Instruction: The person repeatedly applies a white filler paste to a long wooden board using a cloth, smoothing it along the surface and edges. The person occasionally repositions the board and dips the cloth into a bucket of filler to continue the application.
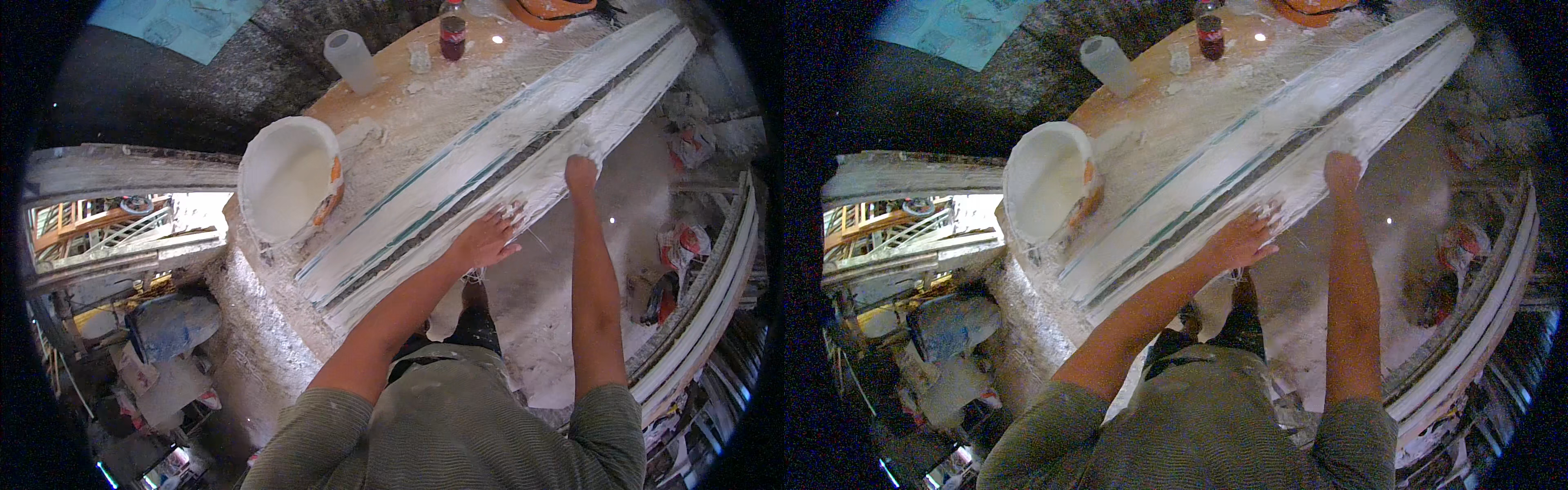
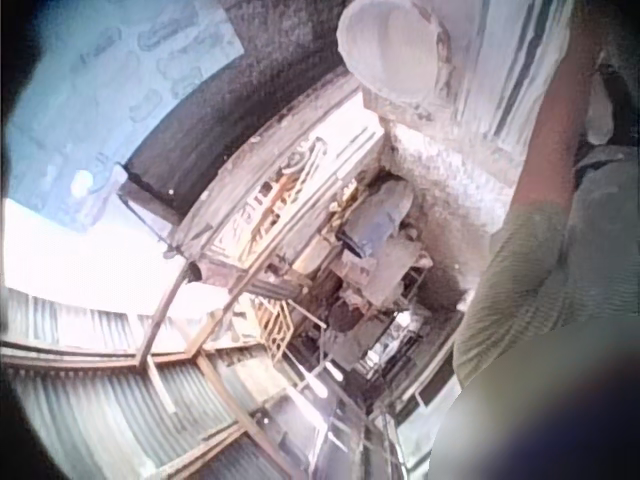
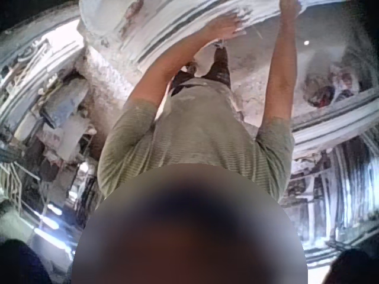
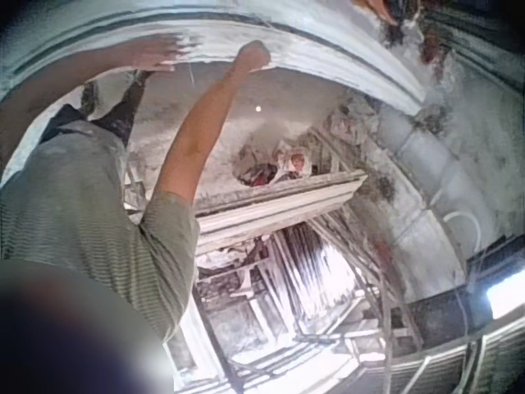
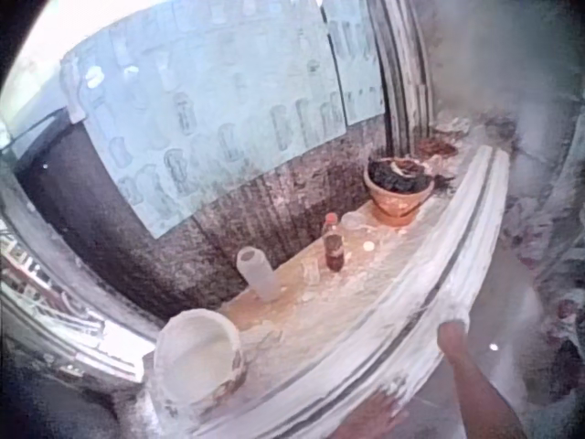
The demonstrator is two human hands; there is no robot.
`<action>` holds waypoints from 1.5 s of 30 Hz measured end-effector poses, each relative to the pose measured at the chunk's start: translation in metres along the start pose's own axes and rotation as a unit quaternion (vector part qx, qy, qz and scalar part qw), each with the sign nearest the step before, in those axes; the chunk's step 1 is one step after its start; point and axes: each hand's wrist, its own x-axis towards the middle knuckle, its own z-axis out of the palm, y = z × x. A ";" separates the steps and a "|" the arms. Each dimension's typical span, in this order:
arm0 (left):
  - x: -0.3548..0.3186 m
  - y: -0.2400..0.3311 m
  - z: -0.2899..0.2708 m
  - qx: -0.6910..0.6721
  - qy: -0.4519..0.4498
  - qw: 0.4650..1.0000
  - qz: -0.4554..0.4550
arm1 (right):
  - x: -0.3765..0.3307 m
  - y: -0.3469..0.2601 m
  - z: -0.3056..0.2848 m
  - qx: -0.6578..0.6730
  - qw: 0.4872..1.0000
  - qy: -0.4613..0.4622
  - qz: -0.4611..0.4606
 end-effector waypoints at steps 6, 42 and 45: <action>-0.135 -0.003 0.010 0.022 0.026 0.999 0.030 | -0.154 -0.138 -0.010 -0.065 0.986 -0.119 -0.094; 0.114 -0.083 -0.102 0.142 0.126 0.982 -0.005 | 0.097 -0.064 -0.129 0.125 0.957 -0.260 0.037; 0.206 -0.088 -0.107 0.148 0.120 0.982 -0.018 | 0.195 0.017 -0.113 0.018 0.975 -0.146 -0.168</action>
